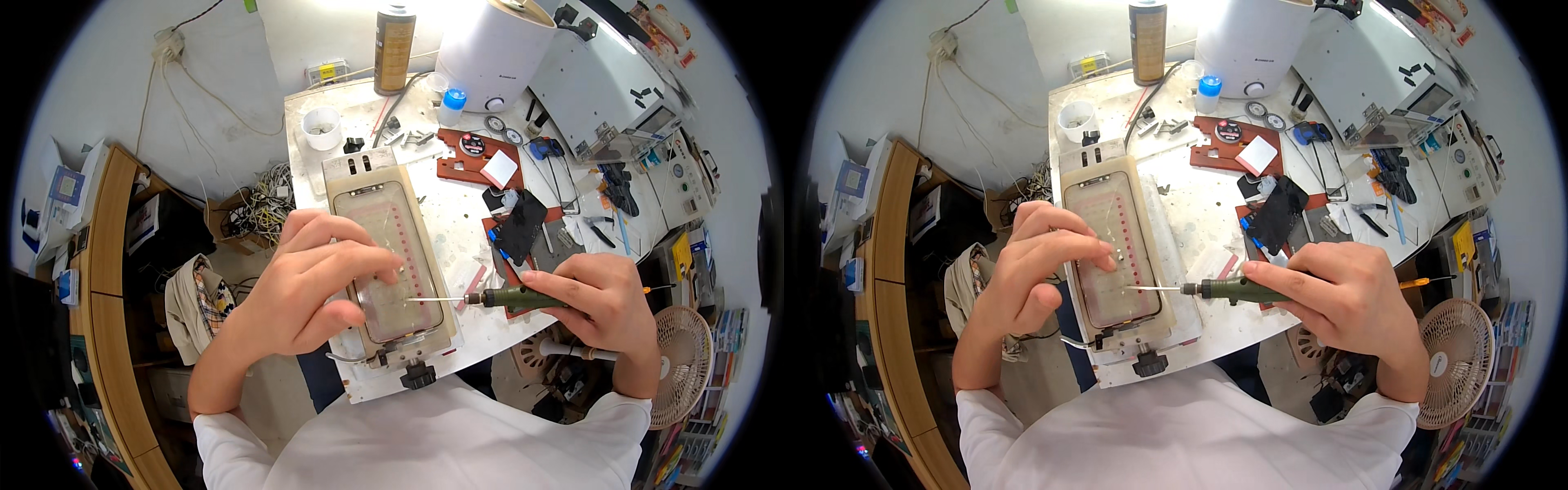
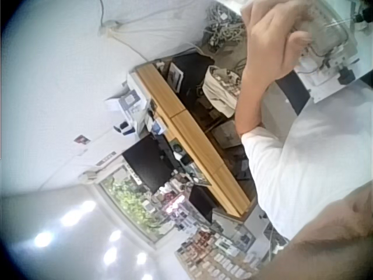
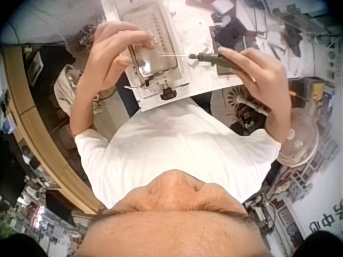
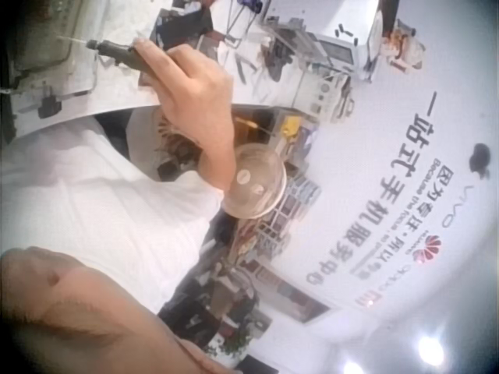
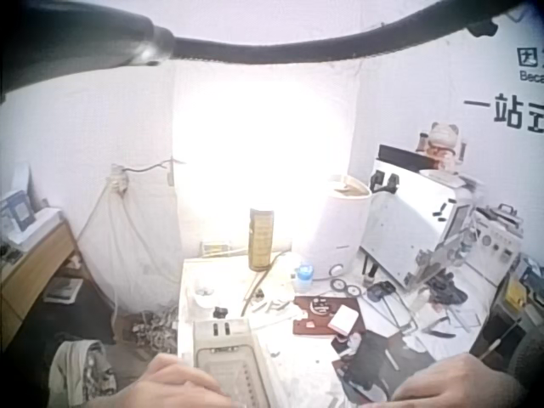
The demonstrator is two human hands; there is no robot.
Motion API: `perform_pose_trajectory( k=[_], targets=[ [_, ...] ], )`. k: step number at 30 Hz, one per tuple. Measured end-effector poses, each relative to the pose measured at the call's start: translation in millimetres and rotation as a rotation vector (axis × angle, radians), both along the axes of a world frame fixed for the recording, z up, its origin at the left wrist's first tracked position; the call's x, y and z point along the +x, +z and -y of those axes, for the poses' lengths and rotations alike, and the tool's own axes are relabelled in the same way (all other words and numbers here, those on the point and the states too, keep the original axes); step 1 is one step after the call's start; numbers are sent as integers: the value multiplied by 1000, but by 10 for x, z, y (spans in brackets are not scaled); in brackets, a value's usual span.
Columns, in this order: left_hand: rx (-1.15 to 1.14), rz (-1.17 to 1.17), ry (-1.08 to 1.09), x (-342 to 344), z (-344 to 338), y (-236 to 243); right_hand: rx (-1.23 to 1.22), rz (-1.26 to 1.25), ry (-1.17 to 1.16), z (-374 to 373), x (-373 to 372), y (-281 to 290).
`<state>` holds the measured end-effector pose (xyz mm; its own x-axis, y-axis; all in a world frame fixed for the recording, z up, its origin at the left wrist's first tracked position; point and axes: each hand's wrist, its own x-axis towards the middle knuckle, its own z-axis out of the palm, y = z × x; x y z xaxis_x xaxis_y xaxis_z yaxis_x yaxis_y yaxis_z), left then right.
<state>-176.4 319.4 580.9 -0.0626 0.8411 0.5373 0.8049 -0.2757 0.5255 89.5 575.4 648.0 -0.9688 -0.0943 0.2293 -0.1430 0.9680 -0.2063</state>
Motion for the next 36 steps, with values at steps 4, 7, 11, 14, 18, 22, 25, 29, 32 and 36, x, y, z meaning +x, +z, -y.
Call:
perform_pose_trajectory(
  k=[4,7,11,14,18,22,25,29,32,36],
  targets=[
    [-30,48,9,30,-41,46,10,-4,-24,22,-19,5],
    [-32,34,14,34,-62,51,-3,13,-32,32,-38,-2],
    [-51,41,19,28,-74,77,-22,21,-36,59,-53,-9],
    [-52,43,26,32,-81,83,-22,25,-34,91,-52,-14],
    [-52,37,31,37,-77,92,-16,35,-18,106,-32,-10],
    [-70,-6,15,16,-55,141,-3,37,-7,107,-19,3],
    [-62,-19,20,21,-49,136,-15,31,-5,106,-13,-1],
    [-59,-24,21,25,-50,144,-10,27,8,99,4,-3],
    [-67,-47,20,38,-61,177,-15,27,4,92,7,-13],
    [-48,-63,50,85,-124,179,-65,-17,-20,44,9,-25]
  ],
)
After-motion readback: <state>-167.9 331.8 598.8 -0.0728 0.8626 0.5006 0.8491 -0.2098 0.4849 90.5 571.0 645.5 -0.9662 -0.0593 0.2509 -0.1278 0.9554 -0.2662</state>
